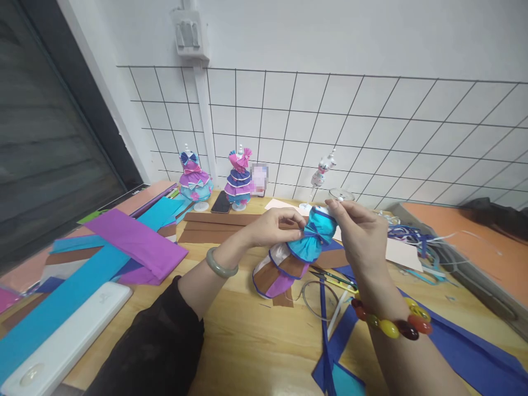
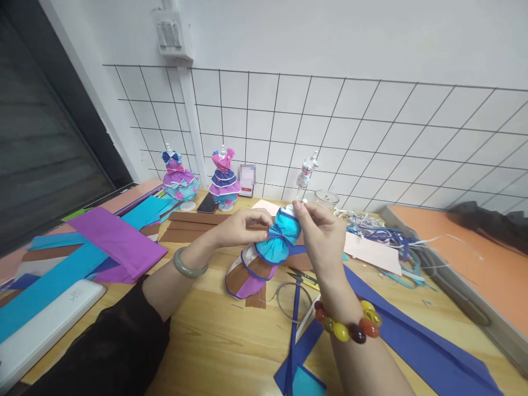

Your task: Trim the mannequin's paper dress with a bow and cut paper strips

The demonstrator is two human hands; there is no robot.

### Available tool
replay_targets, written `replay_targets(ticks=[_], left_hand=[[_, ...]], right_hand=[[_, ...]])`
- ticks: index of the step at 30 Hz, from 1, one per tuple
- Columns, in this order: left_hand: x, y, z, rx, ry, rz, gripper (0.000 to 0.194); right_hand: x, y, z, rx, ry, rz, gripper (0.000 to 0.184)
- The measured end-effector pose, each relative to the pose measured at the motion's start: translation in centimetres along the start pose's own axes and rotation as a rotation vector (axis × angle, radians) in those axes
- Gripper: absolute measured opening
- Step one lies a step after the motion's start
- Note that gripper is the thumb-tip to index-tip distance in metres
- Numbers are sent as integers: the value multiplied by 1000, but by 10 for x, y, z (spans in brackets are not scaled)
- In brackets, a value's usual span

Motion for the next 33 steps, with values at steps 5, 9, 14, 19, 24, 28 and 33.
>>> replay_targets(ticks=[5, 9, 14, 19, 24, 28, 33], left_hand=[[-1, 1, -7, 4, -5, -25, 19], [2, 2, -11, -35, -69, 17, 21], [6, 2, -10, -81, -165, 59, 23], [6, 2, -9, -54, -161, 46, 20], [2, 0, -7, -1, -55, -32, 16], [-1, -2, 1, -3, -11, -70, 17], [1, -2, 8, -39, -8, -77, 23]], right_hand=[[0, 1, 2, 4, 11, 10, 23], [0, 0, 1, 0, 1, 5, 23], [2, -1, -1, -12, -8, -6, 25], [2, -2, -3, 5, -11, -2, 23], [1, -1, -2, 28, -6, 20, 22], [0, 0, 1, 22, 16, 38, 22], [0, 0, 2, 10, -8, 34, 24]])
Point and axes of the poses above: each hand's wrist, its own y-axis towards the middle knuckle, its own x-axis out of the palm, z = x × y, the point moved 4 cm from there along y, towards the middle knuckle, and after that the axes turned 8 degrees about y, right-handed, at the moved point
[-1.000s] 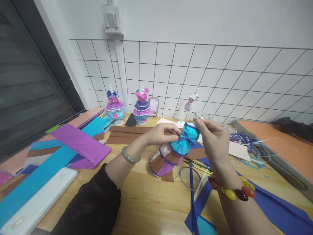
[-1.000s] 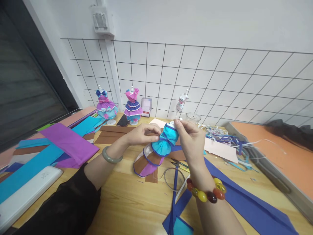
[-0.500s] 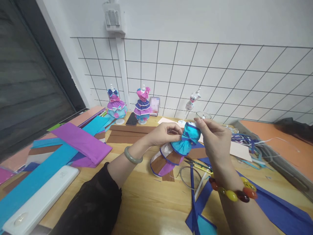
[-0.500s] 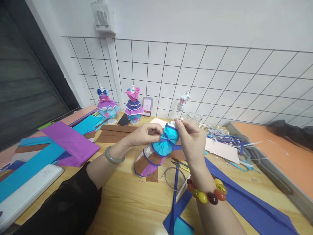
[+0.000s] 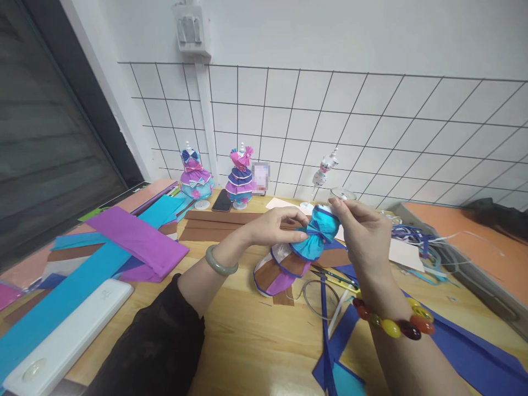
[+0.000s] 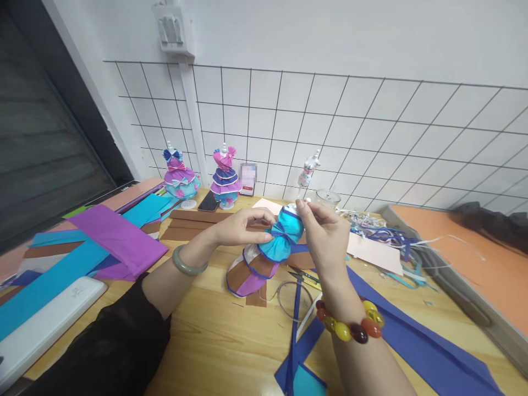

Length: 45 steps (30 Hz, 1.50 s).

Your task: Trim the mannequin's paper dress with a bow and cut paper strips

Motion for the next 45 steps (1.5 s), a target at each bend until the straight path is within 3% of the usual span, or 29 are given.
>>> replay_targets(ticks=[6, 12, 22, 26, 32, 39, 45], left_hand=[[1, 2, 4, 13, 155, 124, 26], [2, 0, 8, 6, 283, 147, 32], [5, 1, 14, -6, 319, 211, 21], [4, 1, 9, -2, 229, 199, 21], [0, 2, -14, -80, -45, 55, 24], [-2, 5, -24, -140, -261, 93, 19], [3, 7, -26, -158, -341, 126, 27]], right_hand=[[-1, -1, -2, -3, -41, 5, 26], [-1, -1, -2, 6, -26, 26, 24], [-2, -1, -1, -10, -72, 31, 27], [-3, 1, 1, -7, -65, 27, 25], [-4, 3, 4, 13, -46, 53, 24], [-4, 2, 6, 19, -34, 48, 25], [-2, 1, 4, 23, -57, 38, 25]])
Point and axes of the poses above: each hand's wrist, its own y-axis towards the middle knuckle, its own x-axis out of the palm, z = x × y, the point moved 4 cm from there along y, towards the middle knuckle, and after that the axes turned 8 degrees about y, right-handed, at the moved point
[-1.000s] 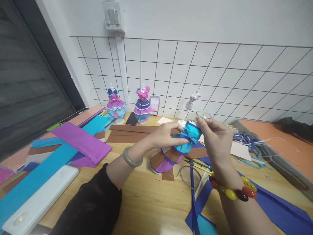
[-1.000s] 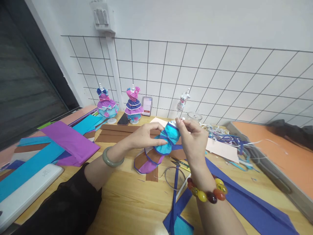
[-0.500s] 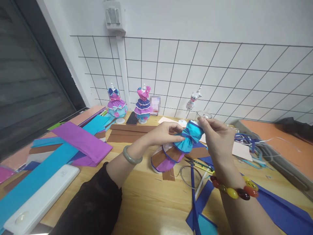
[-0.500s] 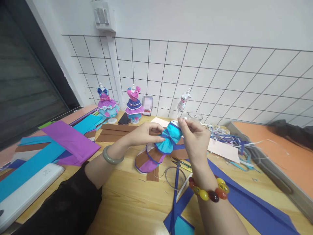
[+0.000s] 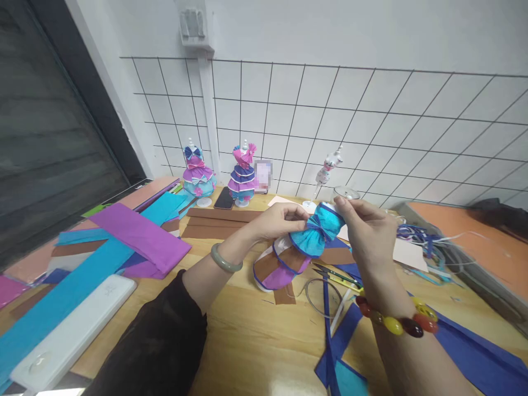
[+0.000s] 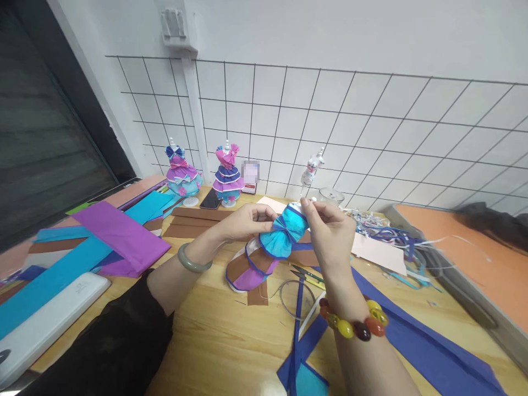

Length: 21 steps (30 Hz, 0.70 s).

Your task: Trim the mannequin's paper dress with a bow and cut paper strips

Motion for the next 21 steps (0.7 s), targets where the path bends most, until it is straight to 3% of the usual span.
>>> replay_targets(ticks=[21], left_hand=[[0, 0, -2, -11, 17, -25, 27]], right_hand=[[2, -1, -1, 7, 5, -12, 23]])
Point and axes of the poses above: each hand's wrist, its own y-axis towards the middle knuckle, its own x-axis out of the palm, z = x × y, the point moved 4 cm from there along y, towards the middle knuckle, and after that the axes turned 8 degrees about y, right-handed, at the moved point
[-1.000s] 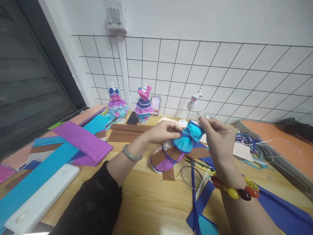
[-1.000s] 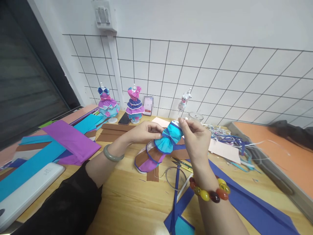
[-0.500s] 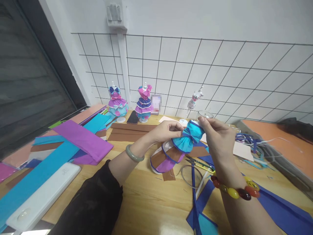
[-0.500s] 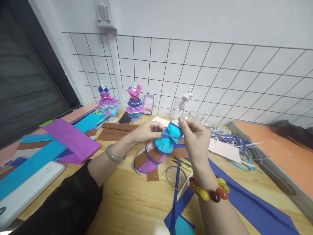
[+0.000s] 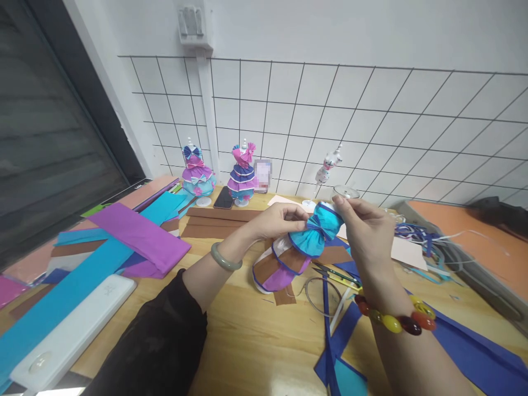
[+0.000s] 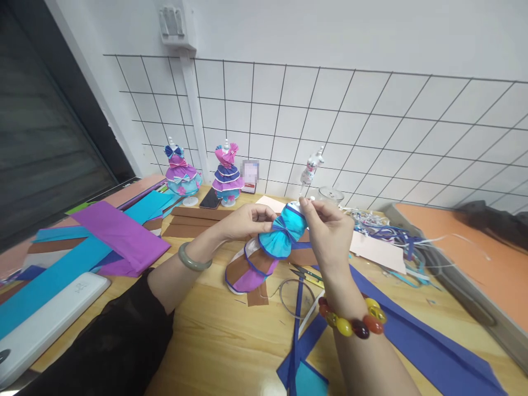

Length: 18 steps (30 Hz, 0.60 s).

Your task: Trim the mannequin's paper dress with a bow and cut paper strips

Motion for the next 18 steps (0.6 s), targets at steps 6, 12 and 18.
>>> replay_targets(ticks=[6, 12, 18], left_hand=[[2, 1, -5, 15, -3, -17, 28], [1, -1, 0, 42, 36, -46, 26], [-3, -8, 13, 57, 149, -118, 25]], right_hand=[[1, -1, -2, -2, -9, -7, 23], [0, 0, 0, 8, 25, -11, 22], [-1, 0, 1, -14, -20, -1, 24]])
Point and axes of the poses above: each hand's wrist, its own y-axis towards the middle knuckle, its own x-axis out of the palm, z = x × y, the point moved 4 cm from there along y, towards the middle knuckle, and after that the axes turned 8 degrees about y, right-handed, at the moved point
